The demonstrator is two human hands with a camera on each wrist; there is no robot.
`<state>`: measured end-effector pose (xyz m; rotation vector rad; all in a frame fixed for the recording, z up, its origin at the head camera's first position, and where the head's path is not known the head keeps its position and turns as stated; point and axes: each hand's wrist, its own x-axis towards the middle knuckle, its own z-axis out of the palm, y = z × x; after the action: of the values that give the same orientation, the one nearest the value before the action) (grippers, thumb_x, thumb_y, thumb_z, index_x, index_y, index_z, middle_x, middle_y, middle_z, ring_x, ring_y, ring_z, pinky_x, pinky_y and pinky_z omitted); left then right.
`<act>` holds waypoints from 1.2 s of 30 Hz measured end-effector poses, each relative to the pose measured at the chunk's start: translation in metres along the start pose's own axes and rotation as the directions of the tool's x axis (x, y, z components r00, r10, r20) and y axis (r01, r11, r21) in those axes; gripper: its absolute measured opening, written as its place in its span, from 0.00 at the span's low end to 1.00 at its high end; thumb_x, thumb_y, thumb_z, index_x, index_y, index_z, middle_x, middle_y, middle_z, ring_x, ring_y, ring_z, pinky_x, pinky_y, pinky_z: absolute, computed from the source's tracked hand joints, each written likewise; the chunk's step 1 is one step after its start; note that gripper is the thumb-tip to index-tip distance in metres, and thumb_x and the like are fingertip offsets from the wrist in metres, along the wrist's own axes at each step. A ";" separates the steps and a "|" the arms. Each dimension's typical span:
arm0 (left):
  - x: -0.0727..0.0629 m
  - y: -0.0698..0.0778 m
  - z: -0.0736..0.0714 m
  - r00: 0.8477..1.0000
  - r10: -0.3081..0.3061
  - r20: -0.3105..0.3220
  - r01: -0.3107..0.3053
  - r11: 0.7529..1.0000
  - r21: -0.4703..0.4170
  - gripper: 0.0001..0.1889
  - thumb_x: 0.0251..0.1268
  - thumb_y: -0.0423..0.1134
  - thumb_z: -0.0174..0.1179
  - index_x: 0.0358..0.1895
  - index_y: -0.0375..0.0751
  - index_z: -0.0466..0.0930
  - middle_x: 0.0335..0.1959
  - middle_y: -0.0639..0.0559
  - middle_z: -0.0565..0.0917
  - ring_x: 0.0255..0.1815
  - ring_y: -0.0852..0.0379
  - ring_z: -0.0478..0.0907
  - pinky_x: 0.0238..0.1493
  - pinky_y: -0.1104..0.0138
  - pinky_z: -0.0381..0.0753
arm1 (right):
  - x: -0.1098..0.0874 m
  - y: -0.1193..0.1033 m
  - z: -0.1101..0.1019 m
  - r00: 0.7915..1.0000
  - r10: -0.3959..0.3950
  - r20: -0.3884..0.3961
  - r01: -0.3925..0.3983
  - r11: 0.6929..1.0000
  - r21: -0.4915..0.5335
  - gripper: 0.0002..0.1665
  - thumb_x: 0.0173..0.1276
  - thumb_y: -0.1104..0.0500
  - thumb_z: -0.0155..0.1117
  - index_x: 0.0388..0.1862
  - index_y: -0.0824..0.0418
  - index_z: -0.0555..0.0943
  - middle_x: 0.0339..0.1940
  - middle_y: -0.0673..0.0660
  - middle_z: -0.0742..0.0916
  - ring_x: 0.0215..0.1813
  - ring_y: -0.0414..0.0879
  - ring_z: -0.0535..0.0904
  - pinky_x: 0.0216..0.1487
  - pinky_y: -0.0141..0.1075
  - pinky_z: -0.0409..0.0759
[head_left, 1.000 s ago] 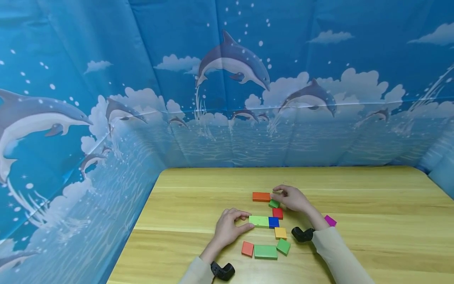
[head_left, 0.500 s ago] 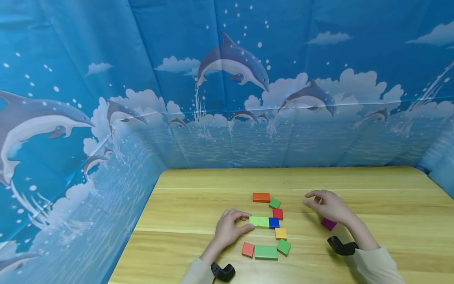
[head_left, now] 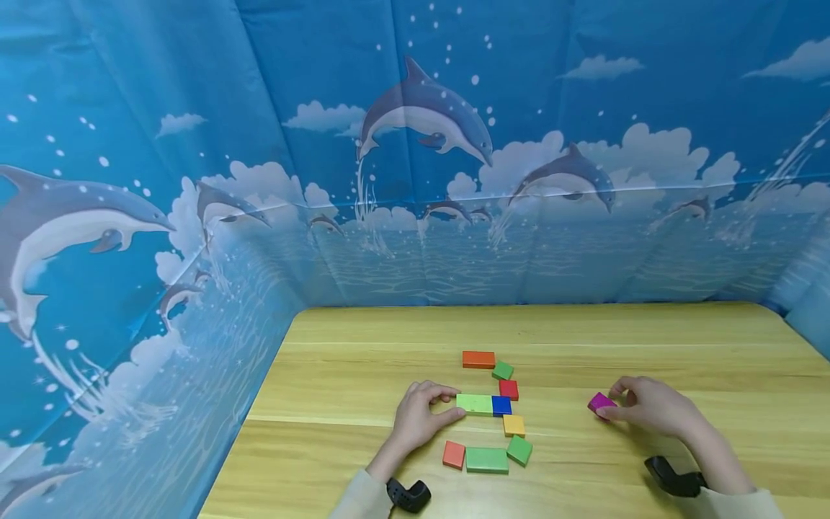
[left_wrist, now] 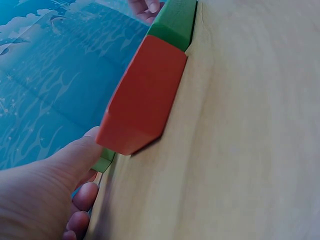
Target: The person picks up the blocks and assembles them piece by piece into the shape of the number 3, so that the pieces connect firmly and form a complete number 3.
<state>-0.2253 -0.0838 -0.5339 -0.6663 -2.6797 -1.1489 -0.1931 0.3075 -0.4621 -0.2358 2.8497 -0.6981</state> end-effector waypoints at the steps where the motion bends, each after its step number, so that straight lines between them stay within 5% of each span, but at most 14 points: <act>1: 0.000 0.000 0.000 1.000 -0.001 -0.001 0.001 1.000 0.000 0.19 0.54 0.60 0.65 0.45 0.56 0.85 0.33 0.67 0.77 0.36 0.65 0.68 0.39 0.70 0.68 | 0.000 0.001 0.001 1.000 0.011 0.000 -0.011 1.000 -0.001 0.29 0.57 0.39 0.68 0.41 0.63 0.80 0.30 0.51 0.80 0.32 0.45 0.73 0.30 0.42 0.71; 11: 0.000 0.001 -0.001 1.000 -0.009 0.009 0.009 1.000 -0.001 0.19 0.54 0.60 0.65 0.45 0.57 0.85 0.32 0.69 0.76 0.35 0.65 0.67 0.38 0.70 0.67 | 0.011 -0.009 0.004 0.999 0.045 -0.009 -0.044 0.998 0.051 0.22 0.59 0.43 0.68 0.39 0.60 0.79 0.30 0.51 0.80 0.29 0.45 0.71 0.28 0.40 0.67; 36: -0.001 0.003 -0.002 1.000 -0.007 0.006 0.007 1.000 -0.008 0.18 0.54 0.59 0.66 0.45 0.57 0.85 0.33 0.67 0.76 0.35 0.65 0.66 0.37 0.71 0.66 | 0.115 -0.075 0.019 0.988 0.132 -0.075 -0.131 0.991 0.024 0.18 0.60 0.47 0.69 0.38 0.60 0.81 0.32 0.55 0.83 0.30 0.49 0.72 0.29 0.41 0.68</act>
<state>-0.2228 -0.0838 -0.5313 -0.6629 -2.6863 -1.1621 -0.2919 0.2107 -0.4612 -0.0182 2.8962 -0.7223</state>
